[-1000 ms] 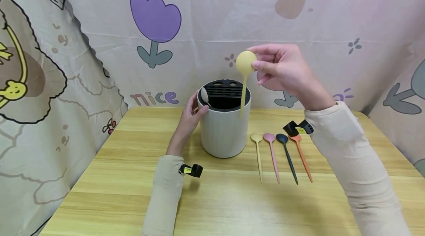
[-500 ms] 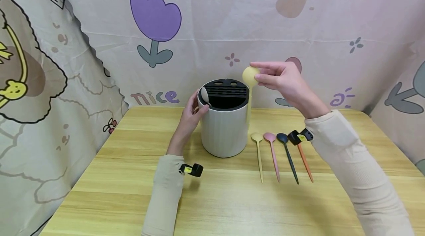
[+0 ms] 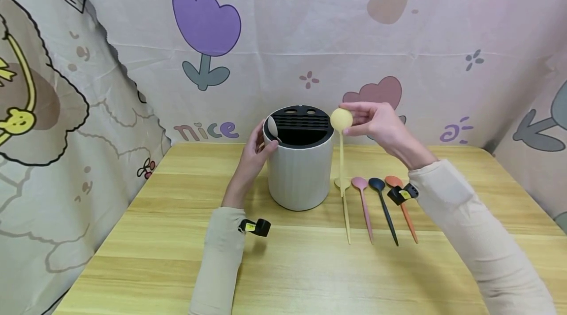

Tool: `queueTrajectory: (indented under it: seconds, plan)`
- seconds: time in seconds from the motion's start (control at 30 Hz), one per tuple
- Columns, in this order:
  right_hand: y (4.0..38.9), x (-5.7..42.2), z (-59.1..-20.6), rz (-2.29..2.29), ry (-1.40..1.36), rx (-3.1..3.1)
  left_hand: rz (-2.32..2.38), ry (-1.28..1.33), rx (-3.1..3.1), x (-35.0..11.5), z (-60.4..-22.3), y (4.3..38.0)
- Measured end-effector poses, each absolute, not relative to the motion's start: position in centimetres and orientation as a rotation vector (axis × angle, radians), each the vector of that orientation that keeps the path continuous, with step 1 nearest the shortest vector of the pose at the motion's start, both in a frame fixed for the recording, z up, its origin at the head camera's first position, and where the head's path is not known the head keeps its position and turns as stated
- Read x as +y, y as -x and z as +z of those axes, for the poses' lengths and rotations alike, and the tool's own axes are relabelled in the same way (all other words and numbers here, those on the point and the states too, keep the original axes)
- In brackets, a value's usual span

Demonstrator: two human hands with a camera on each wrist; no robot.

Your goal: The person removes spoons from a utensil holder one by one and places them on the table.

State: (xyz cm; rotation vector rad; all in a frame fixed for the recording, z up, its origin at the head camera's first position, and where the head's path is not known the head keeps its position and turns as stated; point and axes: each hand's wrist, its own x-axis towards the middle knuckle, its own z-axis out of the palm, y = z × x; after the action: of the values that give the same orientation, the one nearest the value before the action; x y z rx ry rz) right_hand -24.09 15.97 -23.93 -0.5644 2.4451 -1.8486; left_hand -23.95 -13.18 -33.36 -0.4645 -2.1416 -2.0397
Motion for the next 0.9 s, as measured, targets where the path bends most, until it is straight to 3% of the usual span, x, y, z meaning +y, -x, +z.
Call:
queueTrajectory:
  seconds: [0.9]
  plan:
    - [25.5, 20.1, -29.8, -1.452, 0.577, 2.576, -2.030, 0.464, -2.143, -13.1, -33.4, 24.0]
